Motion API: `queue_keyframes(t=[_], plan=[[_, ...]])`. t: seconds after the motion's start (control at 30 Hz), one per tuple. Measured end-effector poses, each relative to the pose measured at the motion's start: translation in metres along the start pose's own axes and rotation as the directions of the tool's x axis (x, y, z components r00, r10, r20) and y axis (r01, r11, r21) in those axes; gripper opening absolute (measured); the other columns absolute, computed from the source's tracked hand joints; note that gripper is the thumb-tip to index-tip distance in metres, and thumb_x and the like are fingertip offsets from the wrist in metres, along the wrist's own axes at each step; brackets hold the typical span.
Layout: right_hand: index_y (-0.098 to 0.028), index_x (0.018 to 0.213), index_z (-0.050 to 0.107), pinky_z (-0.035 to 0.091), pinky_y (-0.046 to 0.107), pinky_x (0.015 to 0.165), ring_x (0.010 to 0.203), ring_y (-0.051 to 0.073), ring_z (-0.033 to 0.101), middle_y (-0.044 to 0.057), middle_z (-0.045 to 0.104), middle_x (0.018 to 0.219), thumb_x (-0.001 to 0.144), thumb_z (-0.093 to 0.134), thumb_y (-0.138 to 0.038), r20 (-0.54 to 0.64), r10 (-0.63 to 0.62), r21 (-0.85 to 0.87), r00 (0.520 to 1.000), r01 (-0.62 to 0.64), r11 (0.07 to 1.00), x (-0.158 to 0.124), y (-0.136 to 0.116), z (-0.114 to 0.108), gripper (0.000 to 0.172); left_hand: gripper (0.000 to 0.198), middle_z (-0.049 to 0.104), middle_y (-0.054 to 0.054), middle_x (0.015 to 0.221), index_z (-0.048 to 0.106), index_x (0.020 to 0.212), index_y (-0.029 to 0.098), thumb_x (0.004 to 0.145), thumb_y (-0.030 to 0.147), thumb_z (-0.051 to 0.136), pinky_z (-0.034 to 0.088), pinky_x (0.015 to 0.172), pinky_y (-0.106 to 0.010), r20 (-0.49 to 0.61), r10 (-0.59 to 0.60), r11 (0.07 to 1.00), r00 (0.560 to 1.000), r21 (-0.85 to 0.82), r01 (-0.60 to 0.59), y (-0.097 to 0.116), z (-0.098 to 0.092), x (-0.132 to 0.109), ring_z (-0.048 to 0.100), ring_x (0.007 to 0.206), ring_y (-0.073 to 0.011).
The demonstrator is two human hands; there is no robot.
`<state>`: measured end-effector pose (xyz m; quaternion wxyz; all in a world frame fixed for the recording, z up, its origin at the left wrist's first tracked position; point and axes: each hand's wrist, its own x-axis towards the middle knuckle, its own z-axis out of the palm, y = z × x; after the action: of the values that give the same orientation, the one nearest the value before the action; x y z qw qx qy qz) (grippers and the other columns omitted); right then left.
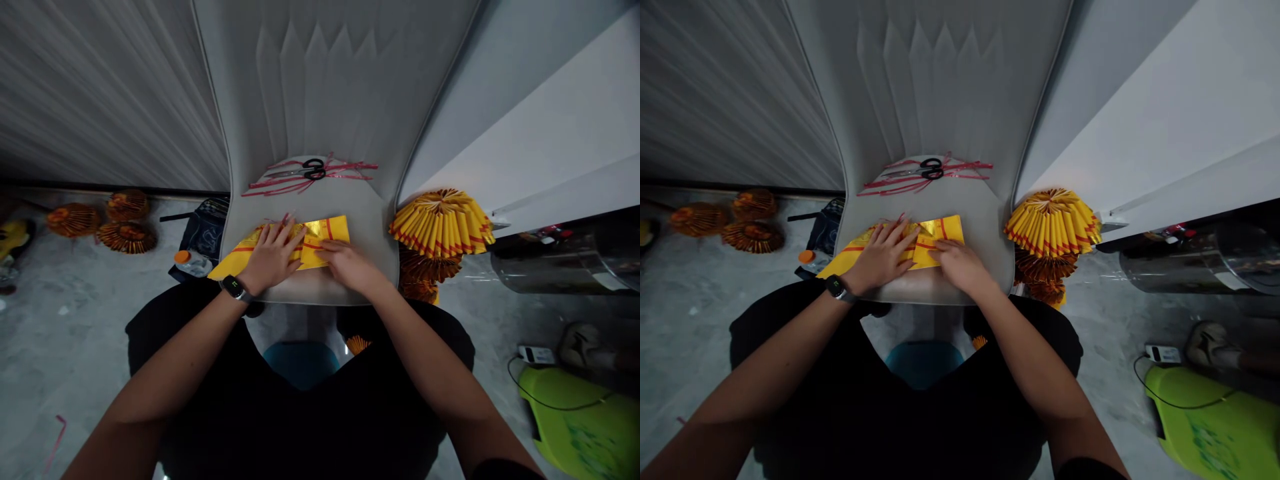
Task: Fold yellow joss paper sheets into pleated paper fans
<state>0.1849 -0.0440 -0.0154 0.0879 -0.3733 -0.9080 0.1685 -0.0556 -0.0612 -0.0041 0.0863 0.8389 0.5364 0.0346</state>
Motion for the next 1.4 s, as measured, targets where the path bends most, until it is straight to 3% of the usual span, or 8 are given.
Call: queue_keyframes(t=[0.1, 0.17, 0.33, 0.43, 0.57, 0.77, 1.03, 1.4], plan=[[-0.022, 0.129, 0.076, 0.044, 0.053, 0.122, 0.142, 0.029, 0.060, 0.011, 0.067, 0.147, 0.090, 0.058, 0.001, 0.034, 0.002, 0.005, 0.999, -0.003, 1.000, -0.005, 0.008, -0.001, 0.049, 0.050, 0.043, -0.014, 0.168, 0.057, 0.154, 0.019, 0.107, 0.033, 0.048, 0.025, 0.129, -0.062, -0.034, 0.014, 1.000, 0.999, 0.002, -0.014, -0.001, 0.004, -0.001, 0.033, 0.158, -0.0413], [-0.021, 0.132, 0.074, 0.042, 0.056, 0.124, 0.145, 0.029, 0.057, 0.012, 0.064, 0.151, 0.088, 0.058, 0.002, 0.055, 0.020, 0.012, 0.998, -0.020, 1.000, -0.008, 0.012, -0.003, 0.053, 0.050, 0.048, -0.012, 0.165, 0.057, 0.154, 0.019, 0.109, 0.030, 0.041, 0.026, 0.129, -0.063, -0.056, 0.020, 1.000, 0.998, 0.015, -0.019, -0.001, 0.007, -0.001, 0.033, 0.158, -0.0406], [-0.023, 0.135, 0.073, 0.037, 0.058, 0.127, 0.149, 0.028, 0.051, 0.011, 0.059, 0.154, 0.087, 0.057, 0.004, 0.073, 0.039, 0.076, 0.997, -0.044, 0.996, -0.013, 0.018, -0.005, 0.058, 0.065, 0.050, -0.015, 0.164, 0.054, 0.156, 0.014, 0.105, 0.053, 0.052, 0.024, 0.129, -0.065, -0.065, 0.040, 0.998, 0.997, 0.041, -0.037, -0.001, 0.009, -0.002, 0.033, 0.156, -0.0451], [-0.025, 0.132, 0.075, 0.038, 0.059, 0.126, 0.149, 0.027, 0.051, 0.011, 0.060, 0.152, 0.088, 0.054, 0.005, 0.074, 0.032, 0.111, 0.997, -0.040, 0.993, -0.014, 0.022, -0.006, 0.058, 0.066, 0.048, -0.014, 0.165, 0.050, 0.159, 0.016, 0.104, 0.052, 0.053, 0.024, 0.129, -0.065, -0.058, 0.036, 0.999, 0.998, 0.031, -0.035, -0.002, 0.009, -0.002, 0.033, 0.157, -0.0444], [-0.030, 0.129, 0.076, 0.038, 0.061, 0.126, 0.149, 0.027, 0.051, 0.008, 0.061, 0.151, 0.088, 0.055, 0.005, 0.044, 0.016, 0.172, 0.999, -0.024, 0.985, -0.016, 0.029, -0.004, 0.058, 0.066, 0.048, -0.014, 0.165, 0.043, 0.164, 0.017, 0.106, 0.048, 0.049, 0.024, 0.129, -0.064, -0.086, 0.026, 1.000, 0.996, 0.002, -0.026, -0.002, 0.012, -0.001, 0.032, 0.158, -0.0425], [-0.032, 0.129, 0.076, 0.039, 0.060, 0.126, 0.150, 0.025, 0.050, 0.006, 0.061, 0.152, 0.090, 0.056, 0.003, -0.011, -0.012, 0.180, 1.000, 0.014, 0.984, -0.020, 0.037, 0.007, 0.056, 0.066, 0.049, -0.015, 0.164, 0.052, 0.158, 0.018, 0.104, 0.056, 0.052, 0.024, 0.129, -0.065, -0.110, 0.037, 0.999, 0.993, 0.023, -0.034, -0.002, 0.016, -0.001, 0.033, 0.157, -0.0448], [-0.027, 0.133, 0.073, 0.035, 0.060, 0.128, 0.151, 0.024, 0.048, 0.009, 0.055, 0.156, 0.092, 0.056, 0.002, -0.202, -0.078, 0.132, 0.976, 0.106, 0.986, -0.032, 0.047, 0.038, 0.053, 0.070, 0.049, -0.016, 0.164, 0.046, 0.162, 0.016, 0.105, 0.056, 0.051, 0.025, 0.129, -0.063, -0.096, 0.037, 0.998, 0.995, 0.046, -0.033, 0.000, 0.012, -0.002, 0.034, 0.157, -0.0441], [-0.034, 0.132, 0.072, 0.035, 0.062, 0.127, 0.151, 0.021, 0.048, 0.003, 0.056, 0.156, 0.091, 0.056, 0.003, -0.209, -0.079, 0.131, 0.975, 0.107, 0.986, -0.034, 0.043, 0.035, 0.057, 0.070, 0.048, -0.016, 0.164, 0.047, 0.162, 0.018, 0.104, 0.058, 0.047, 0.025, 0.128, -0.066, -0.076, 0.024, 1.000, 0.997, 0.012, -0.024, 0.000, 0.012, -0.002, 0.033, 0.157, -0.0447]])
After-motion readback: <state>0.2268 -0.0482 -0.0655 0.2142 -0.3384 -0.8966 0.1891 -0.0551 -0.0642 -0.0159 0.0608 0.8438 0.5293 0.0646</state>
